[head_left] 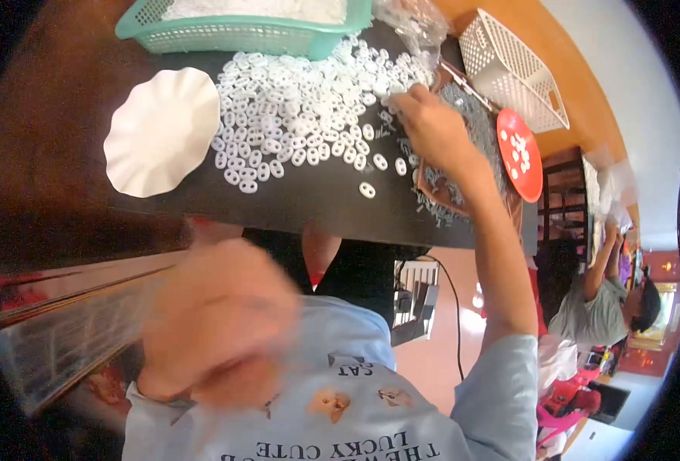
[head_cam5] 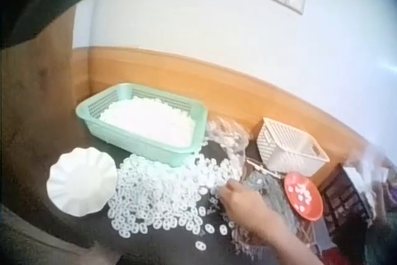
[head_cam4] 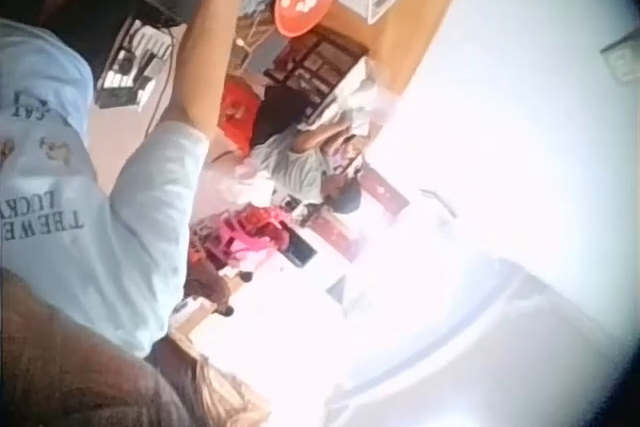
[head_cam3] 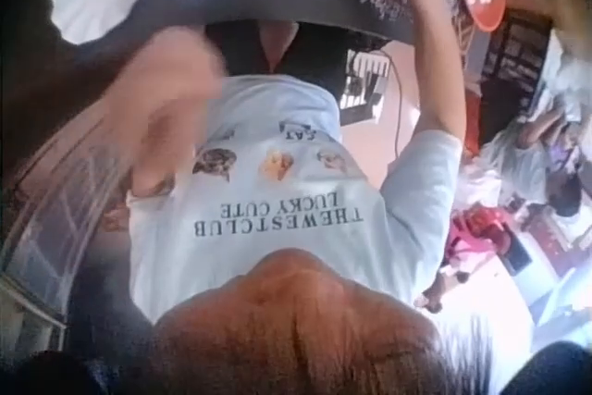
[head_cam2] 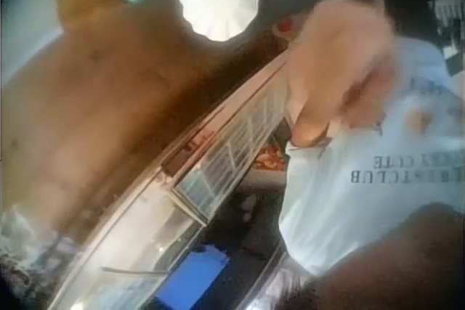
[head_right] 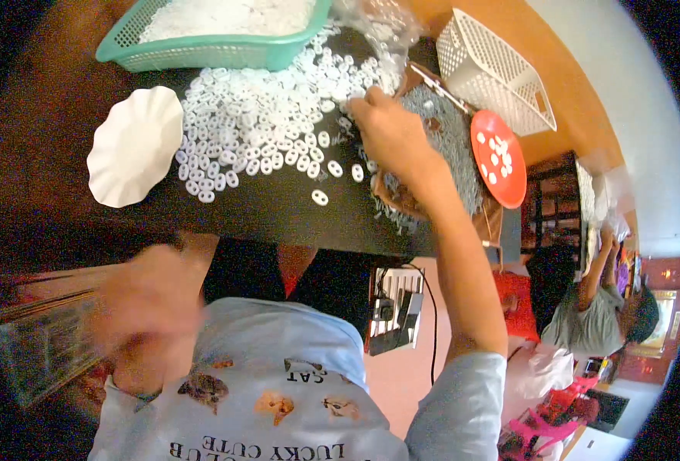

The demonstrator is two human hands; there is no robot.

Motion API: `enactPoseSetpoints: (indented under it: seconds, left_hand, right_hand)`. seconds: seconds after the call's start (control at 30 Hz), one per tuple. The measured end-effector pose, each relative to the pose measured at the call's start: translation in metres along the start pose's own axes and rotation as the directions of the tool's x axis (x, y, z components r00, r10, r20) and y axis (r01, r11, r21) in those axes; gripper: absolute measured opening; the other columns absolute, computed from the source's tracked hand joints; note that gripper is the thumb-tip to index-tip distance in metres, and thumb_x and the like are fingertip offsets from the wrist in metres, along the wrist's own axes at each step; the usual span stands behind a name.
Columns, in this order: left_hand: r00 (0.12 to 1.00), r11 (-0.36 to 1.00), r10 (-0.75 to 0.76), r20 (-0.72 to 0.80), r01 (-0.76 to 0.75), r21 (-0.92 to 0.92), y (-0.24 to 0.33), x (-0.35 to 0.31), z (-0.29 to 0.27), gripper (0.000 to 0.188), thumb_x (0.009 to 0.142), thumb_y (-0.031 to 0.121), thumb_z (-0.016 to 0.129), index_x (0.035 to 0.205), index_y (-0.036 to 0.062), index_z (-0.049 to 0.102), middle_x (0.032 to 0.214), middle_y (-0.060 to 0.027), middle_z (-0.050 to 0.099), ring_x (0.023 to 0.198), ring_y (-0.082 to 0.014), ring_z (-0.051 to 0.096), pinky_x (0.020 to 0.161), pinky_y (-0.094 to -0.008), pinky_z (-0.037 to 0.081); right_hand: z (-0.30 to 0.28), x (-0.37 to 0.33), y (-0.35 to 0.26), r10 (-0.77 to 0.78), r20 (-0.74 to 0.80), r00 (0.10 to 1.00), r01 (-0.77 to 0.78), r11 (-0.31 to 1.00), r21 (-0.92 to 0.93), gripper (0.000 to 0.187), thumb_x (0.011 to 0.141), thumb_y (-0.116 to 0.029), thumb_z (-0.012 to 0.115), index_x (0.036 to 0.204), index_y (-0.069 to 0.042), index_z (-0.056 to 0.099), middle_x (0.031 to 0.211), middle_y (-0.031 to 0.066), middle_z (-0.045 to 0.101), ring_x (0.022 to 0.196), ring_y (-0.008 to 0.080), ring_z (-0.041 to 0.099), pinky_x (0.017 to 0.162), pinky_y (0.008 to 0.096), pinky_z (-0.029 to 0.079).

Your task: Assembling small white plastic buckle components at a workstation.

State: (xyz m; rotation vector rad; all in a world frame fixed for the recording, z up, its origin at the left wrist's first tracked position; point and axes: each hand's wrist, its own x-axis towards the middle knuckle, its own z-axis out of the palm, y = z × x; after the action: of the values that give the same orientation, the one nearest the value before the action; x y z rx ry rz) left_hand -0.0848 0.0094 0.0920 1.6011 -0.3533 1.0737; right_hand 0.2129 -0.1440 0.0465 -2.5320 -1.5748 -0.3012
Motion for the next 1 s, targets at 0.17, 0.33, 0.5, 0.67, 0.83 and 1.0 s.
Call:
enactPoseSetpoints:
  seconds: [0.17, 0.33, 0.5, 0.67, 0.83, 1.0]
  left_hand:
    - [0.871, 0.973, -0.204, 0.447, 0.129, 0.193, -0.05, -0.005, 0.025, 0.017, 0.077, 0.009, 0.066, 0.066, 0.0052, 0.053, 0.061, -0.0089, 0.051, 0.052, -0.0277, 0.051, 0.048, -0.0377, 0.039]
    - [0.834, 0.959, -0.273, 0.479, 0.194, 0.208, -0.09, -0.007, 0.048, 0.029, 0.079, 0.013, 0.066, 0.059, 0.0056, 0.045, 0.057, -0.0106, 0.047, 0.051, -0.0318, 0.05, 0.047, -0.0411, 0.038]
    - [0.838, 0.949, -0.301, 0.455, 0.217, 0.229, -0.116, -0.006, 0.054, 0.034, 0.08, 0.013, 0.065, 0.056, 0.0048, 0.042, 0.052, -0.0115, 0.043, 0.046, -0.0311, 0.048, 0.043, -0.0411, 0.034]
    - [0.763, 0.885, -0.464, 0.45, 0.416, 0.208, -0.124, -0.01, 0.05, 0.036, 0.083, 0.013, 0.064, 0.057, 0.0033, 0.042, 0.053, -0.0113, 0.043, 0.044, -0.028, 0.046, 0.043, -0.0377, 0.033]
    - [0.753, 0.874, -0.478, 0.452, 0.457, 0.164, -0.122, -0.01, 0.048, 0.035, 0.083, 0.012, 0.064, 0.058, 0.0029, 0.042, 0.053, -0.0114, 0.042, 0.044, -0.0276, 0.045, 0.043, -0.038, 0.033]
    - [0.776, 0.893, -0.447, 0.446, 0.421, 0.162, -0.122, -0.011, 0.049, 0.034, 0.082, 0.011, 0.064, 0.057, 0.0032, 0.042, 0.053, -0.011, 0.042, 0.045, -0.0296, 0.045, 0.043, -0.0401, 0.032]
  right_hand:
    - [0.001, 0.005, -0.019, -0.029, 0.054, 0.998, 0.025, 0.997, 0.077, 0.02, 0.086, -0.009, 0.058, 0.106, -0.007, 0.059, 0.092, 0.014, 0.055, 0.082, 0.0361, 0.059, 0.068, 0.0437, 0.049]
    - [-0.019, -0.006, -0.029, -0.023, 0.095, 0.995, 0.009, 0.989, 0.149, 0.021, 0.085, -0.008, 0.06, 0.106, -0.007, 0.059, 0.093, 0.0123, 0.054, 0.082, 0.0342, 0.059, 0.068, 0.0424, 0.049]
    - [-0.015, -0.006, -0.025, -0.078, 0.15, 0.986, 0.05, 0.982, 0.182, 0.021, 0.086, -0.008, 0.059, 0.107, -0.007, 0.06, 0.092, 0.0122, 0.055, 0.081, 0.0343, 0.059, 0.067, 0.0422, 0.048]
    - [0.001, 0.018, -0.018, -0.09, 0.073, 0.993, 0.073, 0.977, 0.198, 0.017, 0.086, -0.008, 0.059, 0.103, -0.006, 0.062, 0.088, 0.0117, 0.055, 0.076, 0.0337, 0.06, 0.063, 0.0417, 0.048]
    - [0.009, 0.031, -0.02, -0.202, 0.095, 0.975, 0.198, 0.979, 0.051, 0.013, 0.083, -0.009, 0.06, 0.095, -0.006, 0.058, 0.084, 0.0099, 0.054, 0.074, 0.0311, 0.061, 0.059, 0.0411, 0.049]
    - [0.003, 0.031, -0.024, -0.195, 0.104, 0.975, 0.191, 0.98, 0.049, 0.01, 0.083, -0.007, 0.061, 0.092, -0.005, 0.058, 0.082, 0.011, 0.054, 0.073, 0.0321, 0.06, 0.059, 0.0416, 0.049]
